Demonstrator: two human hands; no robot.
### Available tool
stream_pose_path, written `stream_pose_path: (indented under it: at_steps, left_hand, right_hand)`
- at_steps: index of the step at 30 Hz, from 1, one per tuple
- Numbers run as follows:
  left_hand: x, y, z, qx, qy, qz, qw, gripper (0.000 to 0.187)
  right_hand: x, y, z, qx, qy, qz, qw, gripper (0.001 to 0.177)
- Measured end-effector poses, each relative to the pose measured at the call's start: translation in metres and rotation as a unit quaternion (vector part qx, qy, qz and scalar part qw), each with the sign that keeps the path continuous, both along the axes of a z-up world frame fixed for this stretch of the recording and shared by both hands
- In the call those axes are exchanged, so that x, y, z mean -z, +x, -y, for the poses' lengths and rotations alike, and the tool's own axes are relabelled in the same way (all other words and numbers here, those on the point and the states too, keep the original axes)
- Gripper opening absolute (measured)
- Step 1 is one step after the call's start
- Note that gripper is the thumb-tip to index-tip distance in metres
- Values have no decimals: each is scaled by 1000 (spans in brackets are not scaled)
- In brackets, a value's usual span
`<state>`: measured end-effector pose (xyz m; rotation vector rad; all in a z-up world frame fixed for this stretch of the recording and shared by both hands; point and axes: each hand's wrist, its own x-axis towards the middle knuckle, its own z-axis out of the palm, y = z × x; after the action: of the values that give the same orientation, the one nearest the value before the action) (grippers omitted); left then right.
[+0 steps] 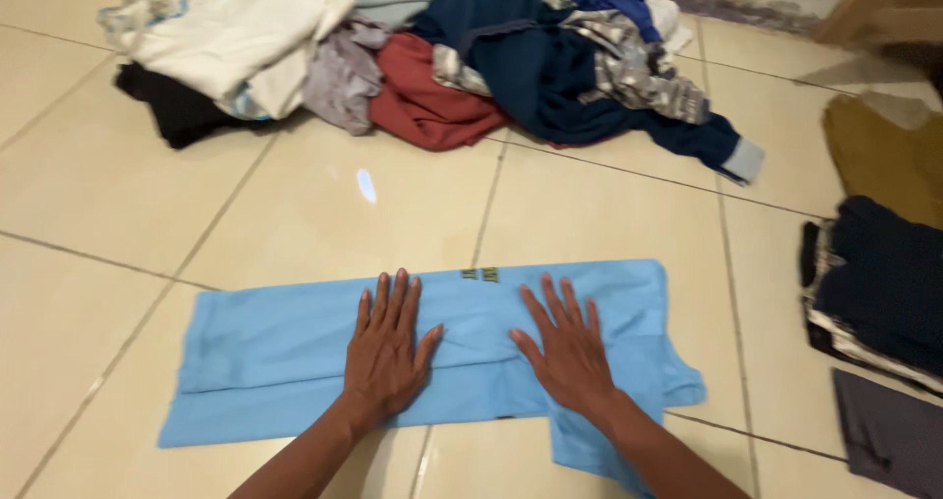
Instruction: The person folds a black dress with floral embroidery and a light blue t-shirt with a graphic print by hand while sitting on the floor, then places the folded items onto a stack inside a wooden wardrobe.
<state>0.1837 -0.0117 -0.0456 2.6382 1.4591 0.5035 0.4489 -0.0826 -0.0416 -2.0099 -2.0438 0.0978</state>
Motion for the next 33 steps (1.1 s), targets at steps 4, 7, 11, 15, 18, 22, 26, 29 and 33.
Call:
stream_pose_path:
  at_steps: [4,7,11,15,18,22,26,29,33]
  left_hand:
    - [7,-57,-23,0,11,-15,1000,69]
    - [9,-113,-43,17,9,-35,999,66]
    - [2,-189,-85,-31,59,-84,994,63]
    - [-26,-235,-96,-133,-19,-11,991,57]
    - [-49,-238,-106,-163,-123,45,978,47]
    - [-57,-235,-120,-169,-208,29,963,33]
    - [-40,-237,-127,-186,-230,71,952,25]
    - [-23,-247,-139,-199,-269,115,935,27]
    - [-15,-248,-152,-220,-289,157,918,29]
  right_hand:
    - [-1,-4,1,5,26,15,1000,65]
    - [-2,-4,4,7,27,20,999,63]
    - [-5,-7,4,15,25,21,999,62]
    - [-5,-7,2,19,18,34,999,62]
    - [-4,-7,3,17,19,38,999,62]
    - [-2,-7,2,16,18,41,999,62]
    - [-1,-5,1,17,19,49,998,62]
    - [-2,-6,3,20,22,39,999,62]
    - [-1,-5,2,23,11,43,999,61]
